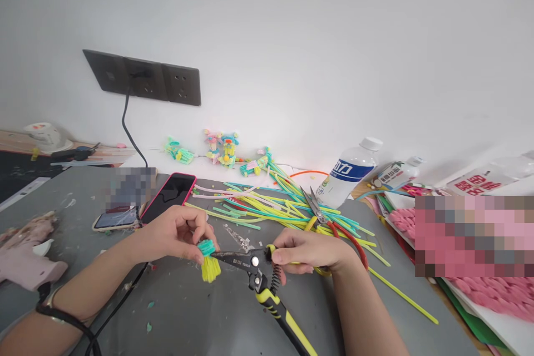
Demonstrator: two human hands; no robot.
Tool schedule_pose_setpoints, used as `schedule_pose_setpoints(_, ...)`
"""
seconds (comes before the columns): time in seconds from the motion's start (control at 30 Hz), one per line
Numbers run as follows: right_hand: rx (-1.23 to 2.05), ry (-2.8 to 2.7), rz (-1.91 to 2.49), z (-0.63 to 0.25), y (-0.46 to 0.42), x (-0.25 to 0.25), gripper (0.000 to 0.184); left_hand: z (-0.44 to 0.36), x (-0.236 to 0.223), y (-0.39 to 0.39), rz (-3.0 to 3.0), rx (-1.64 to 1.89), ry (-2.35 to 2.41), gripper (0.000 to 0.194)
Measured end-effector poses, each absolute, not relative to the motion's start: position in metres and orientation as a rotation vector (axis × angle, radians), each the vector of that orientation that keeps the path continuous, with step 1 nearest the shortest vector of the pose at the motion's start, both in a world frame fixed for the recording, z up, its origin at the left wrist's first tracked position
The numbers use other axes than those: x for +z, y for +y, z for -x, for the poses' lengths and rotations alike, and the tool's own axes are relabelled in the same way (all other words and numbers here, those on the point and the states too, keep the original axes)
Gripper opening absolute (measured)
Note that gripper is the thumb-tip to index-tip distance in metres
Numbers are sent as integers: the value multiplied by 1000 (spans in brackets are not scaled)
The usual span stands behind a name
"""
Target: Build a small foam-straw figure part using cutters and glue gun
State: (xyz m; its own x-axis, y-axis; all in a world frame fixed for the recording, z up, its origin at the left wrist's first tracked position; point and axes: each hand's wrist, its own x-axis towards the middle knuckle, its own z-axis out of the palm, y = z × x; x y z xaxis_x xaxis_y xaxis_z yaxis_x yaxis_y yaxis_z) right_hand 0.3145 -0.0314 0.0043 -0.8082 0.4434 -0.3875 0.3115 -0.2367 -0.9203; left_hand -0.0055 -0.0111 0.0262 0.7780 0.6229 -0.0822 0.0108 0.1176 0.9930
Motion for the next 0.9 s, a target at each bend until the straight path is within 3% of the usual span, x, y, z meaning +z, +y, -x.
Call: schedule_pose_setpoints(0.9,2226,-1853,932,-316,-31,2,51,4,28,-12,-1385,482,563,34)
